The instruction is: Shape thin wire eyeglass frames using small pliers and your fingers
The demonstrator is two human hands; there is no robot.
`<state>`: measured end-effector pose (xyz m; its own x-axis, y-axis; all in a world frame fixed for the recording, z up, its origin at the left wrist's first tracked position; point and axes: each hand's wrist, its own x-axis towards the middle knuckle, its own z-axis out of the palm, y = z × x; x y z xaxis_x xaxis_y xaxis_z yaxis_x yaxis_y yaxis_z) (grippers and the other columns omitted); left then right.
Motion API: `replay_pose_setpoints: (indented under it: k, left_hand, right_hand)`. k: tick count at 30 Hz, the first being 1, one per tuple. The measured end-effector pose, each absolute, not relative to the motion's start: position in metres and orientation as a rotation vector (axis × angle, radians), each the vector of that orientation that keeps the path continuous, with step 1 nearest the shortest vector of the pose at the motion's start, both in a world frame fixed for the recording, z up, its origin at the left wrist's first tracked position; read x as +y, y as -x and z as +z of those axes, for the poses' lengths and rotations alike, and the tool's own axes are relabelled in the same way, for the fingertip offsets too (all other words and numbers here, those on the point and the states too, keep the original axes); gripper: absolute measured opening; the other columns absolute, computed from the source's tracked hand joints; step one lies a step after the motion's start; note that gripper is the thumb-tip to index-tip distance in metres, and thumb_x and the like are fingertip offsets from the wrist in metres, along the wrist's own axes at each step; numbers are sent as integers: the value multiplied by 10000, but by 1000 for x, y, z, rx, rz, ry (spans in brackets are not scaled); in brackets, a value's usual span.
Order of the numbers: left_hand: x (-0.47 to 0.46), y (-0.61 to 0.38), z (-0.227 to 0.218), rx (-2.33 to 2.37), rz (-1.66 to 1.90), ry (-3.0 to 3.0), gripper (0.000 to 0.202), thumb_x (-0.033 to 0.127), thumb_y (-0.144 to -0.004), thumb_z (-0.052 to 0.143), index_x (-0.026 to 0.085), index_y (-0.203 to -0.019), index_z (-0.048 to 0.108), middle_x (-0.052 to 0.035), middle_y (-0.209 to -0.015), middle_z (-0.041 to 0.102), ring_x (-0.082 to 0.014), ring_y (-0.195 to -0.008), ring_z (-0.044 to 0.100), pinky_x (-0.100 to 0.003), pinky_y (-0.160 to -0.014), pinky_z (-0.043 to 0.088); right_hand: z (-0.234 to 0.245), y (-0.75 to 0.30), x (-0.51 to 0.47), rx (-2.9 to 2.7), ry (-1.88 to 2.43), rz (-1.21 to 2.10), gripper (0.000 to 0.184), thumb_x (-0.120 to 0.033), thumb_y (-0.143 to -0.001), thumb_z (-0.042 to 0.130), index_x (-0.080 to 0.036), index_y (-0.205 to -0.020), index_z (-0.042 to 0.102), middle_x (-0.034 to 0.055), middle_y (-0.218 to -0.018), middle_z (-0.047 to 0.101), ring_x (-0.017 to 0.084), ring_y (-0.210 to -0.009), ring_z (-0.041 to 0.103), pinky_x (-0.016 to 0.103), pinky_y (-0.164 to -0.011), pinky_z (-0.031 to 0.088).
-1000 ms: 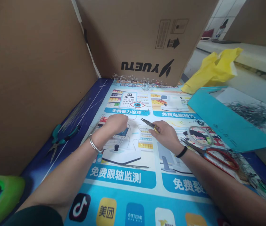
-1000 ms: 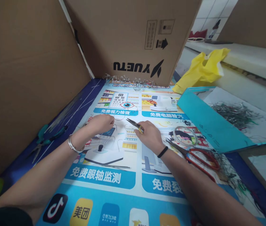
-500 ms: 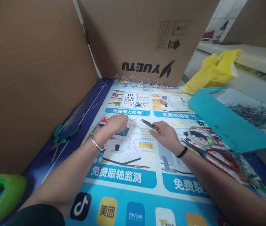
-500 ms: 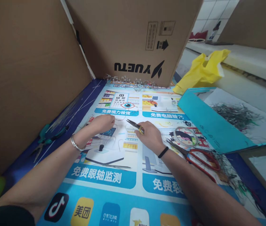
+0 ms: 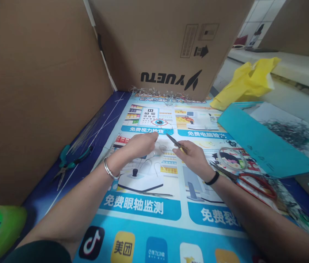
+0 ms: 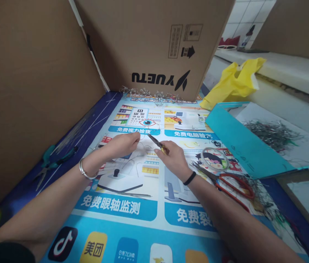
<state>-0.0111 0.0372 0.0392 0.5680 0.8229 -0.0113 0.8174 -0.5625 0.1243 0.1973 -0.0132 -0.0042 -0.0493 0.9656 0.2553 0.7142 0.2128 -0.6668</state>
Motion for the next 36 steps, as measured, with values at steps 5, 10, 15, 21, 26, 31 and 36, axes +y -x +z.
replay_pose_setpoints:
  k: [5,10,15,21,26,31,36]
  left_hand:
    - [26,-1,44,1320,115,-2685,215,203,-850,346,186,-936,543,-81,-895,649,-204,-723,579,-284,-576,354]
    - [21,-8,41,1262,197,-2663,203,230,-854,355,181,-932,535,-76,-884,646,-208,-719,580,-280,-554,343]
    - [17,-11,36,1258,256,-2706,209,212,-850,355,175,-956,531,-80,-899,635,-203,-715,571,-277,-551,337]
    - [19,-12,32,1092,536,-2443,134,212,-822,418,180,-830,547,-26,-786,608,-138,-676,524,-247,-587,361]
    - [22,-14,20,945,691,-1882,115,256,-797,507,173,-834,577,14,-701,578,-87,-585,496,-216,-566,383]
    - [16,-19,11,914,815,-1509,174,302,-787,563,146,-716,530,22,-634,554,-69,-568,502,-202,-564,400]
    - [20,-17,12,802,926,-1205,173,254,-795,579,151,-731,457,-45,-873,649,-143,-819,641,-268,-690,497]
  right_hand:
    - [3,-187,-20,-1743,1422,781,244,-398,-783,548,-188,-893,610,10,-818,628,143,-746,549,265,-685,421]
    - [4,-179,-25,-1593,1338,972,250,-426,-755,581,-182,-808,589,-15,-703,565,115,-646,492,245,-597,396]
    - [8,-175,-28,-1398,1300,1226,259,-443,-738,588,-185,-735,562,-45,-569,486,87,-516,419,230,-485,337]
    - [6,-174,-27,-1288,1253,1281,181,-357,-721,601,-193,-716,525,-71,-500,444,74,-467,375,225,-464,295]
    - [0,-177,-25,-1195,1184,1336,182,-357,-727,600,-194,-753,524,-70,-502,455,75,-466,391,228,-469,292]
    - [2,-175,-27,-1257,1182,1354,202,-372,-749,588,-185,-736,514,-55,-540,474,75,-487,400,228,-478,312]
    - [2,-184,-23,-1647,1331,915,165,-357,-768,565,-195,-792,555,-12,-687,555,117,-617,487,262,-583,392]
